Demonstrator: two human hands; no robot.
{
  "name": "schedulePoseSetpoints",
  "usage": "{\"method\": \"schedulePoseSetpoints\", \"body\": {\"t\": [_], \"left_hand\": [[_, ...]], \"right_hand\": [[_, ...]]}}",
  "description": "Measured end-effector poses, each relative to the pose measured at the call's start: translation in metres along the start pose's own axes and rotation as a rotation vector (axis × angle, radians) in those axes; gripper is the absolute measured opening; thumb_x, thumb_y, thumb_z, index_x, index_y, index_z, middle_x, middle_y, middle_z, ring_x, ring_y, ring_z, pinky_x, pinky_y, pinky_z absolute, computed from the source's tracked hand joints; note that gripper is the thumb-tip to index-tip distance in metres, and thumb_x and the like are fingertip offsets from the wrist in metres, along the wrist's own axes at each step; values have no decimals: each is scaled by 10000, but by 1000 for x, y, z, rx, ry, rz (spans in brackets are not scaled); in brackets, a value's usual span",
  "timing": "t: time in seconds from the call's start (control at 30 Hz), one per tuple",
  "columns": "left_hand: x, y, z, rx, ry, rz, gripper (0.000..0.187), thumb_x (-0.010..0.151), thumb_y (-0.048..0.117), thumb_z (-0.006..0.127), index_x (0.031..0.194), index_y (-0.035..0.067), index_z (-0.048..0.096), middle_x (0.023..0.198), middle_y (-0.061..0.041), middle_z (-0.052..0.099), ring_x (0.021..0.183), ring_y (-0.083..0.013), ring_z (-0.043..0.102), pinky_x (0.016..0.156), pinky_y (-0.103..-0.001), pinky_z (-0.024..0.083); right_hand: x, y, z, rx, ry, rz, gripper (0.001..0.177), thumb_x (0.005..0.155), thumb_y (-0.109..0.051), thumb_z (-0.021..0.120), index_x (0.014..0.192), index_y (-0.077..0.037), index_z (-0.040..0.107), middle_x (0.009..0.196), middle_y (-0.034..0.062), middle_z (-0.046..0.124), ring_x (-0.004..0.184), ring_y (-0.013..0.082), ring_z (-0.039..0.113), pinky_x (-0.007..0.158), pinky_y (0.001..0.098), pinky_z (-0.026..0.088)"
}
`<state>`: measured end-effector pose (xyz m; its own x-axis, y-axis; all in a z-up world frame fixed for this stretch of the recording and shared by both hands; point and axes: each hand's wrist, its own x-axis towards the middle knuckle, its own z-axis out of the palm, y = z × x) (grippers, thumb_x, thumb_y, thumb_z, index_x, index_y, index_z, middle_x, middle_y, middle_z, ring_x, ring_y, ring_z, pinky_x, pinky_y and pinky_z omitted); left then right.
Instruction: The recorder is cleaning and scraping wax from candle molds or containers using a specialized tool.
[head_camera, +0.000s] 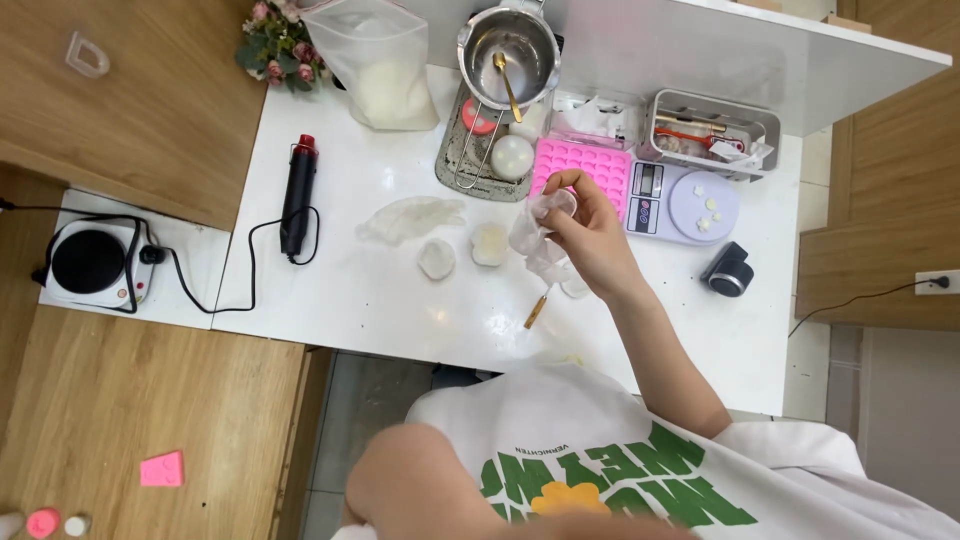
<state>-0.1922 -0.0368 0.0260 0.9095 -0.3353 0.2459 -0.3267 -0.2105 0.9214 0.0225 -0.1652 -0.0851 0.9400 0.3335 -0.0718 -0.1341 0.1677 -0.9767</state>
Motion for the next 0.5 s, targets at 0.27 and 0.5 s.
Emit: {"method": "schedulePoseSetpoints", "body": {"t": [0.27,0.5], "left_hand": [[-75,-135,137,-634,-421,-124,336,939,191,546,1265,141,481,1308,-10,505,1269,-158,448,1147,-333,351],[82,96,-16,-505,-90,-67,355,935,211,589,1279,177,511,1223,31,534,1179,-151,495,1046,-320,374]], "right_hand": [[2,6,3,41,-46,-117,307,875,80,629,1136,-54,538,978,78,623,857,118,635,830,279,587],[-4,-10,13,61,-80,-176,440,867,94,677,1267,-29,542,1030,78,637,912,120,670,864,294,596]]}}
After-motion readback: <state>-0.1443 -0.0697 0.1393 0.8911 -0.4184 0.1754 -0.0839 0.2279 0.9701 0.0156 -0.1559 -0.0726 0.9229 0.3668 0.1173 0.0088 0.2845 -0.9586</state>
